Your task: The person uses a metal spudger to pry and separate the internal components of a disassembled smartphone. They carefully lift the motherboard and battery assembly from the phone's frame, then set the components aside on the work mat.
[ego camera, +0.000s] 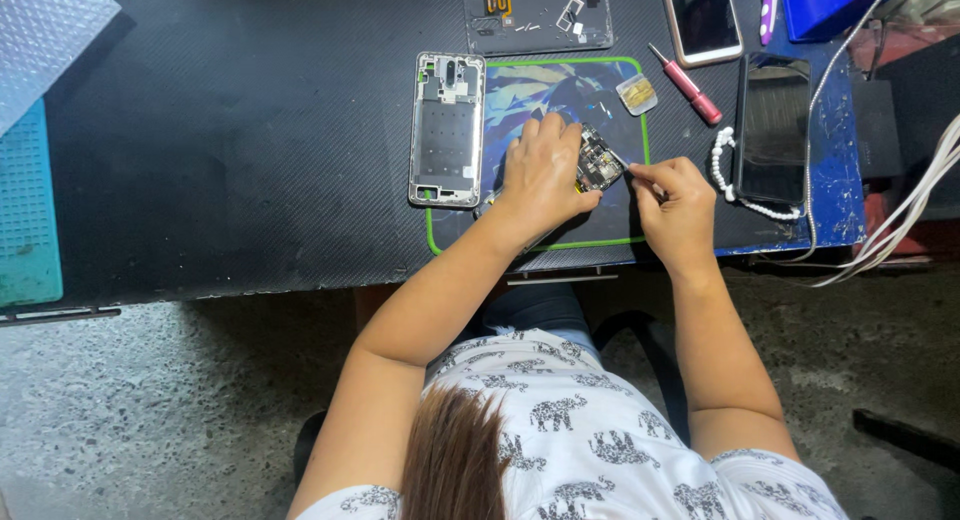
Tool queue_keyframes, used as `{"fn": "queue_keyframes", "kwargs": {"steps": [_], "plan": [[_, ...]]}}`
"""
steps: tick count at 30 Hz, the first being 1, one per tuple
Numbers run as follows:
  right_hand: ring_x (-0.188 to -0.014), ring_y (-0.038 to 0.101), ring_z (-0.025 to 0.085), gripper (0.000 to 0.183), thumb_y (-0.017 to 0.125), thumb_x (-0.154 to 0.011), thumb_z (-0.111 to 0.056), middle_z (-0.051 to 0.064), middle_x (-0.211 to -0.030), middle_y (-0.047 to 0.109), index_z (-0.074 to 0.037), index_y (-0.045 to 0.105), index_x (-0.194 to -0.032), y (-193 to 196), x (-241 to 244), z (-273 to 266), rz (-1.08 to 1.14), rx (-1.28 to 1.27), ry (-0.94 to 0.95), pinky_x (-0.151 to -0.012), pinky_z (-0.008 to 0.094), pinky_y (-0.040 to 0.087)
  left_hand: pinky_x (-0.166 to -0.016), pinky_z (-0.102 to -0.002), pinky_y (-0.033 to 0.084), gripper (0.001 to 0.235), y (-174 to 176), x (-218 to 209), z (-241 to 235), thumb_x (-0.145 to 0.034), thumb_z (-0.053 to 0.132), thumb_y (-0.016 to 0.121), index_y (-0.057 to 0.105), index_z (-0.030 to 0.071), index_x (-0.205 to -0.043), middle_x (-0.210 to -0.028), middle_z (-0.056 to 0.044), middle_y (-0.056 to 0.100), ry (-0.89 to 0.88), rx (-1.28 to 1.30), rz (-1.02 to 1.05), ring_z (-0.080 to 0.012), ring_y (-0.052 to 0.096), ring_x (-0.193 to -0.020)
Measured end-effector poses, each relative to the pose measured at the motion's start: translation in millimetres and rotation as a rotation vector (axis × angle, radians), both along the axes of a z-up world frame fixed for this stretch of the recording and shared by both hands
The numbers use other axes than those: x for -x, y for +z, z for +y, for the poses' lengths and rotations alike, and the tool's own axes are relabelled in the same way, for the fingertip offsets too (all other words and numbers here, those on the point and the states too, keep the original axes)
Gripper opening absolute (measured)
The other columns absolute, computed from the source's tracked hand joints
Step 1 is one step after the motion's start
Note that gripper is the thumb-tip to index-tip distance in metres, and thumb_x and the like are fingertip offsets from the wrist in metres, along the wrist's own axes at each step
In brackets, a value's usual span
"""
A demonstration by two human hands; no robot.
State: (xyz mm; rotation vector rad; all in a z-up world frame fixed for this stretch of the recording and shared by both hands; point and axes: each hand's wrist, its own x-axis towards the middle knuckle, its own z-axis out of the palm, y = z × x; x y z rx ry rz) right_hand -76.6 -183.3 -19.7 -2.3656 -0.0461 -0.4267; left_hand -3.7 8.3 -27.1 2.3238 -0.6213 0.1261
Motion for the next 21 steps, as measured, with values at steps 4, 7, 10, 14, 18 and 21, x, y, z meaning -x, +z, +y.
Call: {"fn": "queue_keyframes", "kwargs": {"steps": [4, 7, 10, 14, 18, 21], "plan": [[-0.079, 0.066, 0.019, 0.019, 0.075, -0.092, 0.007, 0.011, -0.091, 0.066, -0.003, 0.077, -0.109, -0.6, -0.6, 0.0, 0.006, -0.008, -0.003, -0.069, 0.029, 0.052, -0.081, -0.047, 0.05, 0.075, 2.0, -0.3, 0.3, -0.055, 0.036, 0.092, 0.067, -0.003, -0.114, -0.106, -0.014, 0.056, -0.007, -0.022, 0.016, -0.0336, 0.055, -0.101], [-0.079, 0.066, 0.019, 0.019, 0.075, -0.092, 0.006, 0.01, -0.092, 0.067, -0.003, 0.077, -0.109, 0.3, -0.9, -0.3, 0.006, -0.01, -0.001, -0.069, 0.029, 0.052, -0.08, -0.048, 0.05, 0.076, 2.3, -1.0, 0.2, -0.054, 0.036, 0.092, 0.067, -0.003, -0.114, -0.105, -0.014, 0.056, -0.003, -0.014, 0.009, -0.0337, 0.055, -0.101], [-0.079, 0.067, 0.018, 0.02, 0.075, -0.091, 0.007, 0.01, -0.093, 0.067, -0.003, 0.077, -0.109, 1.1, 0.3, -0.4, 0.022, -0.012, 0.004, -0.069, 0.028, 0.052, -0.08, -0.048, 0.05, 0.075, 1.6, 0.0, 0.0, -0.053, 0.036, 0.092, 0.067, -0.002, -0.113, -0.105, -0.014, 0.056, 0.006, -0.006, 0.001, -0.0341, 0.055, -0.101], [-0.08, 0.067, 0.018, 0.021, 0.074, -0.091, 0.007, 0.01, -0.094, 0.067, -0.004, 0.077, -0.109, 1.7, -0.2, -0.3, 0.032, -0.017, 0.006, -0.069, 0.028, 0.053, -0.081, -0.048, 0.05, 0.071, 1.3, 0.3, -1.1, -0.054, 0.036, 0.093, 0.068, 0.0, -0.11, -0.105, -0.014, 0.056, 0.01, -0.021, 0.022, -0.0345, 0.056, -0.102], [-0.081, 0.067, 0.019, 0.021, 0.075, -0.09, 0.006, 0.01, -0.094, 0.067, -0.004, 0.078, -0.108, 1.9, -0.3, -1.1, 0.014, 0.013, 0.018, -0.071, 0.029, 0.053, -0.081, -0.048, 0.05, 0.071, 0.7, 0.0, -1.3, -0.053, 0.037, 0.093, 0.068, 0.0, -0.109, -0.105, -0.014, 0.056, 0.015, -0.022, 0.016, -0.0346, 0.056, -0.102], [-0.08, 0.067, 0.019, 0.022, 0.075, -0.09, 0.006, 0.01, -0.094, 0.067, -0.004, 0.078, -0.109, 2.4, -0.5, -1.5, 0.023, 0.027, 0.019, -0.071, 0.03, 0.053, -0.08, -0.048, 0.05, 0.073, 0.7, -0.1, -1.4, -0.053, 0.037, 0.093, 0.067, 0.0, -0.111, -0.105, -0.014, 0.056, 0.017, -0.017, 0.011, -0.0346, 0.056, -0.101]]}}
